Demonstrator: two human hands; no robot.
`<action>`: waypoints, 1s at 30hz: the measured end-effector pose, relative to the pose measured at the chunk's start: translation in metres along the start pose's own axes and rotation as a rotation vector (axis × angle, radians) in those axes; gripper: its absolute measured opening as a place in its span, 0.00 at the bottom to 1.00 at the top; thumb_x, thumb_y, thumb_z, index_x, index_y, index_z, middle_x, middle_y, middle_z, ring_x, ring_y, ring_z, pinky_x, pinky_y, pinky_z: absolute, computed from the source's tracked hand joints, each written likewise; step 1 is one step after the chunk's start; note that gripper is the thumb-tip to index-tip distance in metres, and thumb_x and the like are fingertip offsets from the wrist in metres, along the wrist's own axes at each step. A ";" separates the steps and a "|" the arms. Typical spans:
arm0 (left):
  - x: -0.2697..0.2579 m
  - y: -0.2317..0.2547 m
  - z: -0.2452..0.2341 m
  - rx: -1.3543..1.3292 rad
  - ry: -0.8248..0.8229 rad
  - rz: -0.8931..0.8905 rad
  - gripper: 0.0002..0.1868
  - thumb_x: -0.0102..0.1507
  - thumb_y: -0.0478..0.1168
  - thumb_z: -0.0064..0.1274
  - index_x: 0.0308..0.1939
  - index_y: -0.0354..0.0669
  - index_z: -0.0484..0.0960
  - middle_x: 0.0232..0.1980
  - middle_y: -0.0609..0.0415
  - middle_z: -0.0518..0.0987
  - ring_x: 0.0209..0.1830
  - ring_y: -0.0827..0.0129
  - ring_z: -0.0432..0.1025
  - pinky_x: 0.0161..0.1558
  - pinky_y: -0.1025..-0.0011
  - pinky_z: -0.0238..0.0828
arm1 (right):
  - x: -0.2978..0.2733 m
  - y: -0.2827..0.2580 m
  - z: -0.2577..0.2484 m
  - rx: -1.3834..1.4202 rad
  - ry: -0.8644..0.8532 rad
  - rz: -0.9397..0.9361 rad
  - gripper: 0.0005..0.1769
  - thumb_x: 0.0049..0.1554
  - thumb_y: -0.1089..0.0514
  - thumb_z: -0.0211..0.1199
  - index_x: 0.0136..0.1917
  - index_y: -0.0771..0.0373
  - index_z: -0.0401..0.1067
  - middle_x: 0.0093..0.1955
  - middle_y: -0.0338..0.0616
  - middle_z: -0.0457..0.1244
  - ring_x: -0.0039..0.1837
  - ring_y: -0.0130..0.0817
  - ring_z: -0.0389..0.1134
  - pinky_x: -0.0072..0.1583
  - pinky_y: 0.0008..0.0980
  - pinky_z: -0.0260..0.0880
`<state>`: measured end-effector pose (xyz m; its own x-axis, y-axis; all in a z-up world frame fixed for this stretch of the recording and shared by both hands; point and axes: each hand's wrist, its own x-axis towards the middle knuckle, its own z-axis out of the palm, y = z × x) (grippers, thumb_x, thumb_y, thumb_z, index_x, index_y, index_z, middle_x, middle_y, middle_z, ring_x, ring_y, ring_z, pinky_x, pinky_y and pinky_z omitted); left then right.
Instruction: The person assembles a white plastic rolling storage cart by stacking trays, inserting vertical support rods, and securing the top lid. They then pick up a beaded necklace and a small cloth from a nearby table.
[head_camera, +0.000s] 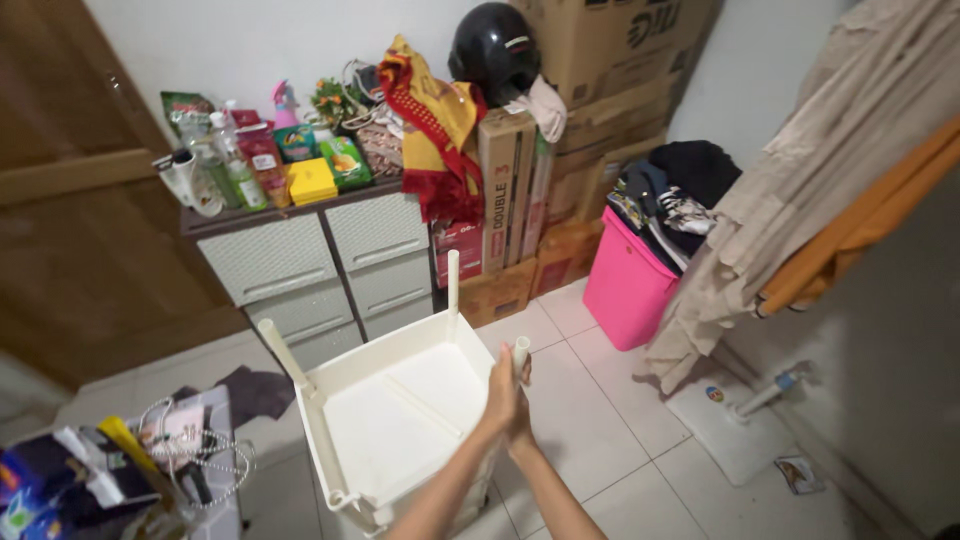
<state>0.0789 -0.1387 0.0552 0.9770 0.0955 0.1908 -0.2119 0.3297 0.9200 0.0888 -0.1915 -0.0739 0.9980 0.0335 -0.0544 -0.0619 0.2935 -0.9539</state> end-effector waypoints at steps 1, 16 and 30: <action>-0.014 0.002 0.008 0.080 0.066 0.177 0.34 0.73 0.67 0.24 0.31 0.45 0.68 0.29 0.63 0.64 0.31 0.76 0.59 0.31 0.74 0.53 | 0.001 -0.001 0.003 0.176 -0.033 0.029 0.28 0.74 0.42 0.49 0.69 0.72 0.60 0.54 0.44 0.57 0.53 0.40 0.58 0.52 0.42 0.61; -0.007 -0.006 0.003 0.067 0.042 0.139 0.27 0.72 0.60 0.27 0.34 0.50 0.77 0.27 0.64 0.69 0.26 0.80 0.61 0.26 0.78 0.59 | -0.003 -0.014 0.010 -0.261 0.126 0.195 0.29 0.61 0.38 0.46 0.70 0.52 0.55 0.64 0.33 0.59 0.67 0.29 0.60 0.66 0.35 0.60; 0.008 -0.045 0.002 0.113 0.204 0.024 0.26 0.71 0.57 0.32 0.29 0.47 0.74 0.22 0.63 0.65 0.20 0.79 0.56 0.22 0.77 0.50 | 0.018 -0.005 -0.001 -0.191 -0.029 0.116 0.25 0.53 0.61 0.58 0.64 0.61 0.61 0.56 0.40 0.61 0.58 0.31 0.63 0.58 0.33 0.65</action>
<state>0.0968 -0.1544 0.0158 0.9439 0.2940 0.1503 -0.2195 0.2188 0.9508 0.1068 -0.1934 -0.0706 0.9833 0.0847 -0.1612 -0.1693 0.1003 -0.9804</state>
